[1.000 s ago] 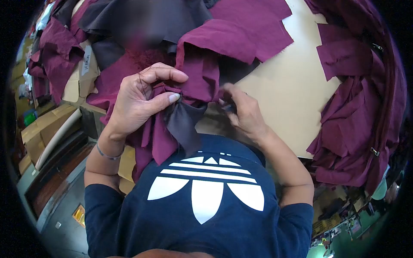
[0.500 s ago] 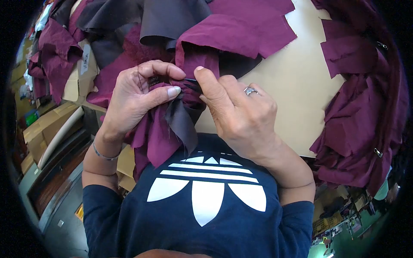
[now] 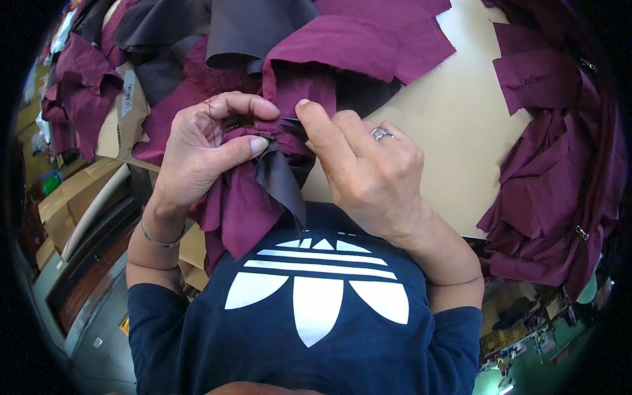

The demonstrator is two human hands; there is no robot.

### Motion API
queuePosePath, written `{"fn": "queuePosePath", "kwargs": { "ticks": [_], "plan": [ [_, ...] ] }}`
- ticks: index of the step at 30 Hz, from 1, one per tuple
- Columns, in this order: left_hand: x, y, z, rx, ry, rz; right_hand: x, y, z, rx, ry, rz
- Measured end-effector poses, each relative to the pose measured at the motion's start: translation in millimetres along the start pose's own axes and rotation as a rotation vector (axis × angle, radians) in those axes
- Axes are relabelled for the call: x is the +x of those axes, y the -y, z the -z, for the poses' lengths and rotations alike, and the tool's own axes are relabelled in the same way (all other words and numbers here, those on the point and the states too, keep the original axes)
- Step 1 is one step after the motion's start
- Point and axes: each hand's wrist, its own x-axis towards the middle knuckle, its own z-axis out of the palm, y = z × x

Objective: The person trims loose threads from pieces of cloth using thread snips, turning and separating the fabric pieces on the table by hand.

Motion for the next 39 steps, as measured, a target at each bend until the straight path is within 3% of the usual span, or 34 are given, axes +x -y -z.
{"fn": "queuePosePath", "kwargs": {
  "ticks": [10,14,19,28,34,39],
  "plan": [
    [1.3,-19.1,-4.4,0.066,0.002,0.042,1.0,2.0,1.3,-0.204,0.023,0.086],
    [2.0,-5.2,-1.0,0.154,0.024,-0.104,1.8,1.9,0.0,-0.220,0.022,0.098],
    [2.5,-18.4,-3.6,0.070,0.016,0.047,1.3,1.6,-1.8,-0.220,0.025,0.114],
    [6.1,12.9,2.9,0.054,0.056,-0.094,4.7,0.8,-2.4,-0.242,-0.005,0.199],
    [2.5,-19.6,-4.2,0.085,0.045,0.071,4.7,-1.7,-5.1,-0.265,-0.021,0.243],
    [2.8,-19.3,-4.8,0.166,0.055,0.048,6.1,-0.7,-1.6,-0.307,0.007,0.260]
  ]
}}
